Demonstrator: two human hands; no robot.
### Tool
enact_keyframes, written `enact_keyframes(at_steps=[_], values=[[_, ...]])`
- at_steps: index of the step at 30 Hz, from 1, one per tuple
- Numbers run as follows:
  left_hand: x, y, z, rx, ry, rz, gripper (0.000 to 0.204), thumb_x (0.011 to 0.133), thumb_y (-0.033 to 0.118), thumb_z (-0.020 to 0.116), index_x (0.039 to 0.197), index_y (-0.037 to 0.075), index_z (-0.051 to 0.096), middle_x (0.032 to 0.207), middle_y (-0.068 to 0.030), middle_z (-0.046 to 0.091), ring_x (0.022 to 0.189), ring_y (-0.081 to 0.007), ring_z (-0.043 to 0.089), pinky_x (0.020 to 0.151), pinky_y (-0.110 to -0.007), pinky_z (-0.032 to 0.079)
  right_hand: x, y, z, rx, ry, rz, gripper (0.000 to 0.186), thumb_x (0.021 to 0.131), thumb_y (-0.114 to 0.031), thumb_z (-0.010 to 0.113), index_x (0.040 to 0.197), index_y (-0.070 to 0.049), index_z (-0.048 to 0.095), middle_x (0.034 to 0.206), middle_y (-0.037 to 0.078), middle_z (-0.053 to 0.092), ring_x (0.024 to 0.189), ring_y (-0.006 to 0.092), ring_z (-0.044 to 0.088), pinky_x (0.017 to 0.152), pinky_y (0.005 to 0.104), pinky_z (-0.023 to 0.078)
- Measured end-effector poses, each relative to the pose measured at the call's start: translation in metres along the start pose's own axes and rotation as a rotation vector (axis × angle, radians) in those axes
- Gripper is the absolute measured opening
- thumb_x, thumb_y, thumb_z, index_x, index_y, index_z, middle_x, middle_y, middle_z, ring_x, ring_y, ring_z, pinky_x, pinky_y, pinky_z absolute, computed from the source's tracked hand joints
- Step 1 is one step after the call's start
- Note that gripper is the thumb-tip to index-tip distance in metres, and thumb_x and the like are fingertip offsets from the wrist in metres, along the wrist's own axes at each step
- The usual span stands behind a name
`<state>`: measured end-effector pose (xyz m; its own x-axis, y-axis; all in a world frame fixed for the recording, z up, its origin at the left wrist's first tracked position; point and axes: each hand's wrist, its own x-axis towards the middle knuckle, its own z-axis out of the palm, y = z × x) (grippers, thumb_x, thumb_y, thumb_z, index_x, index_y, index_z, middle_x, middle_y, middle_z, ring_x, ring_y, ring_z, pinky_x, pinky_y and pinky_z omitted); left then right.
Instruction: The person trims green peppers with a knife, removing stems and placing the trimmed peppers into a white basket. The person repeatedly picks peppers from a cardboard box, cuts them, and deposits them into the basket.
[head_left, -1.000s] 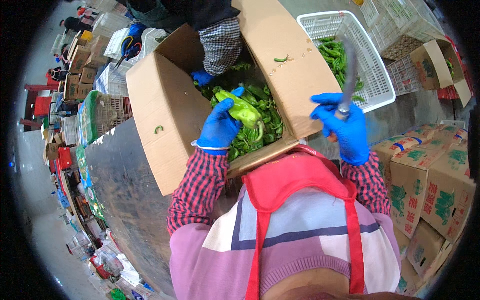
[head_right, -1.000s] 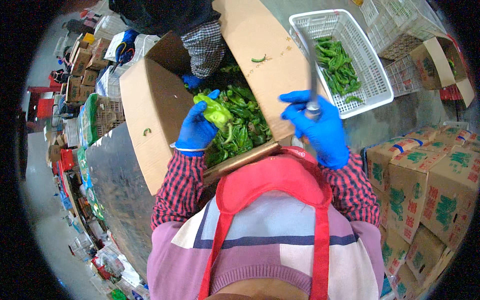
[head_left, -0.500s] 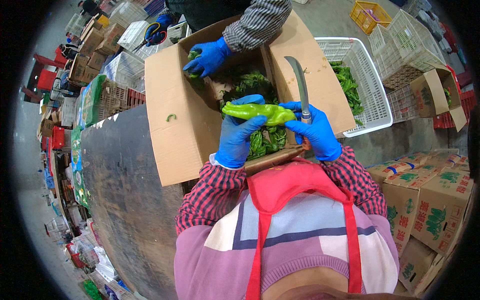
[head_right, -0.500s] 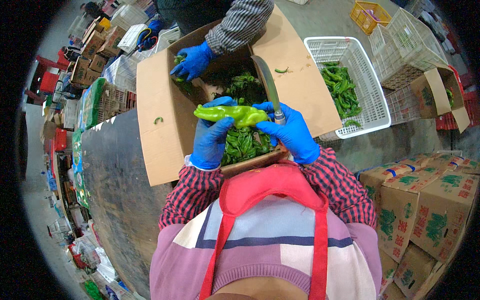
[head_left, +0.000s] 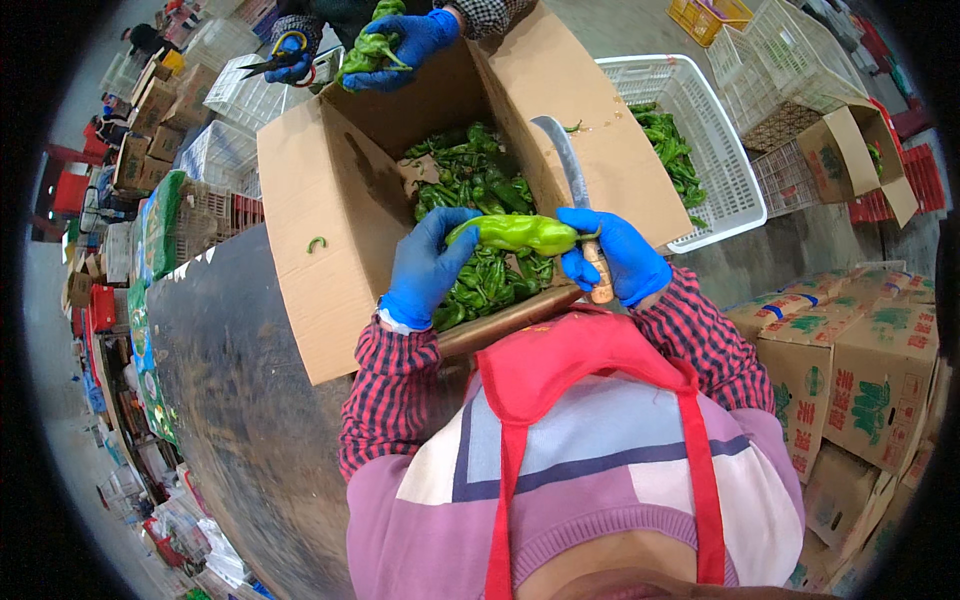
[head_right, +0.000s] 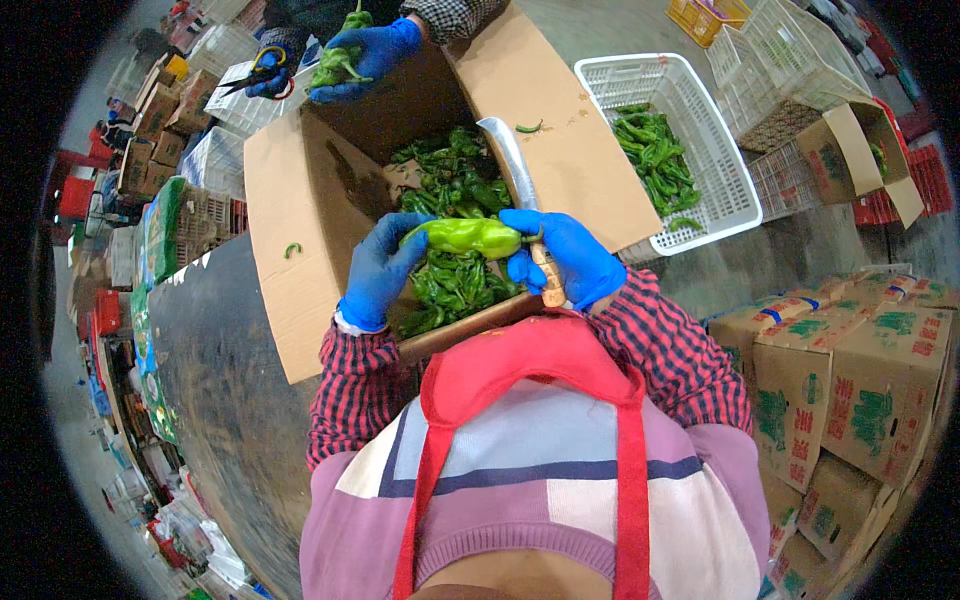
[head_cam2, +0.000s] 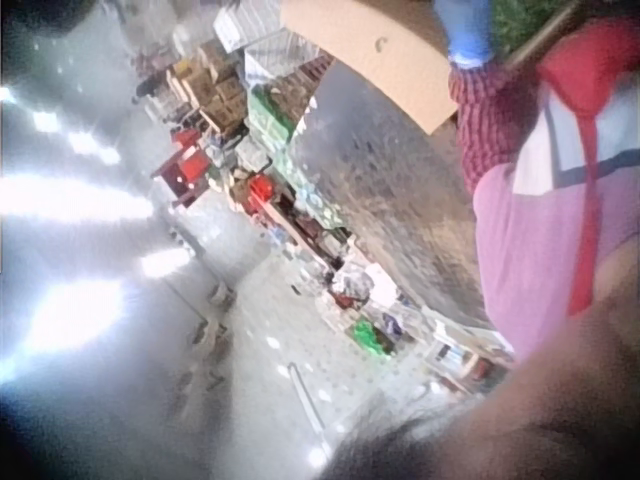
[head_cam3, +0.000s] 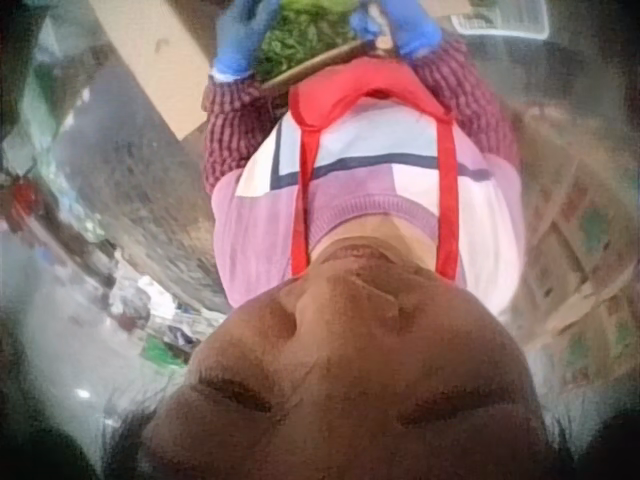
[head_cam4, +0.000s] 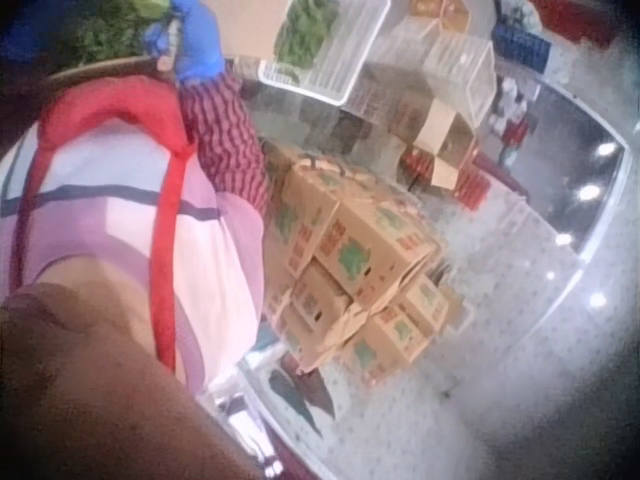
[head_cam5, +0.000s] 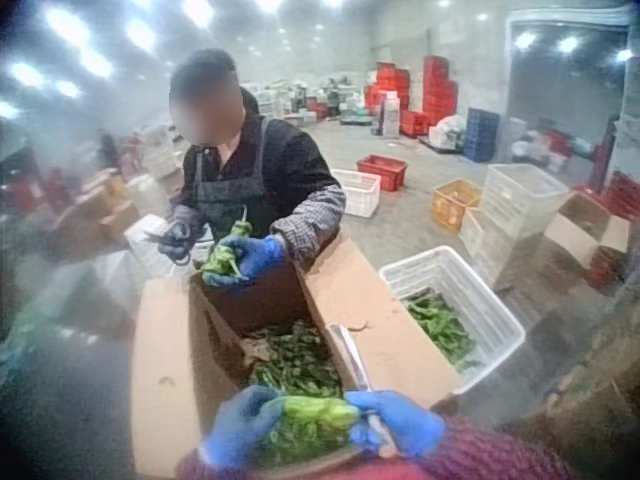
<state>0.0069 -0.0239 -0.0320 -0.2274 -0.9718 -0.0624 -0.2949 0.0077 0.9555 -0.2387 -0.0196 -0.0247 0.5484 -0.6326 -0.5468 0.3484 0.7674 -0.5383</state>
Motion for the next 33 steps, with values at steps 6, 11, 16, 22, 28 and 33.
enact_keyframes(at_steps=[6, 11, 16, 22, 28, 33], values=[[0.003, 0.001, 0.024, 0.733, -0.097, 0.362, 0.065, 0.071, 0.021, 0.073, 0.130, 0.011, 0.048, 0.117, -0.0159, 0.057, 0.104, -0.0326, 0.056, 0.089, -0.040, 0.045, 0.014, 0.009, 0.005, 0.041, 0.052, 0.036, 0.033, 0.091, -0.037, 0.053, 0.089, -0.005, 0.062, 0.067, 0.009, 0.061, 0.042, 0.0124, 0.048, 0.037, 0.0234, 0.037], [0.002, -0.003, 0.033, -0.090, -0.153, -0.095, 0.049, 0.086, 0.022, 0.067, 0.125, 0.003, 0.045, 0.090, -0.0065, 0.063, 0.069, -0.0118, 0.058, 0.059, -0.026, 0.048, 0.005, -0.008, -0.006, -0.235, 0.191, -0.257, 0.039, 0.087, -0.041, 0.060, 0.090, -0.003, 0.064, 0.063, 0.006, 0.060, 0.047, 0.0115, 0.053, 0.043, 0.0240, 0.042], [-0.003, -0.004, 0.026, -0.523, -0.347, -0.297, 0.033, 0.090, 0.022, 0.061, 0.116, 0.004, 0.051, 0.077, -0.0066, 0.064, 0.058, -0.0074, 0.055, 0.051, -0.020, 0.043, -0.001, 0.004, -0.005, -1.126, 0.499, -0.851, 0.014, 0.081, -0.020, 0.066, 0.088, -0.010, 0.061, 0.067, 0.009, 0.060, 0.057, 0.0217, 0.060, 0.050, 0.0345, 0.045], [-0.010, 0.001, 0.025, -0.485, -0.468, -0.387, 0.046, 0.092, 0.029, 0.057, 0.127, 0.002, 0.047, 0.067, -0.0100, 0.064, 0.046, -0.0116, 0.053, 0.045, -0.023, 0.043, 0.004, 0.003, 0.002, -1.756, 0.506, -1.024, 0.013, 0.074, -0.013, 0.067, 0.084, -0.013, 0.060, 0.071, 0.010, 0.059, 0.061, 0.0287, 0.059, 0.053, 0.0375, 0.045], [-0.018, 0.002, 0.020, -0.484, -0.548, -0.398, 0.051, 0.091, 0.032, 0.057, 0.128, -0.002, 0.046, 0.065, -0.0097, 0.063, 0.044, -0.0117, 0.052, 0.044, -0.021, 0.042, 0.009, 0.003, -0.005, -1.762, 0.387, -1.096, 0.007, 0.075, -0.014, 0.060, 0.076, -0.012, 0.054, 0.068, 0.011, 0.056, 0.060, 0.0330, 0.059, 0.051, 0.0431, 0.045], [-0.025, 0.002, 0.009, -0.619, -0.648, -0.310, 0.056, 0.091, 0.032, 0.057, 0.133, -0.002, 0.043, 0.064, -0.0067, 0.062, 0.048, -0.0097, 0.053, 0.047, -0.020, 0.042, 0.004, -0.024, -0.031, -1.680, 0.605, -0.909, 0.009, 0.079, -0.017, 0.061, 0.078, -0.011, 0.054, 0.071, 0.014, 0.059, 0.062, 0.0344, 0.059, 0.052, 0.0430, 0.045]])
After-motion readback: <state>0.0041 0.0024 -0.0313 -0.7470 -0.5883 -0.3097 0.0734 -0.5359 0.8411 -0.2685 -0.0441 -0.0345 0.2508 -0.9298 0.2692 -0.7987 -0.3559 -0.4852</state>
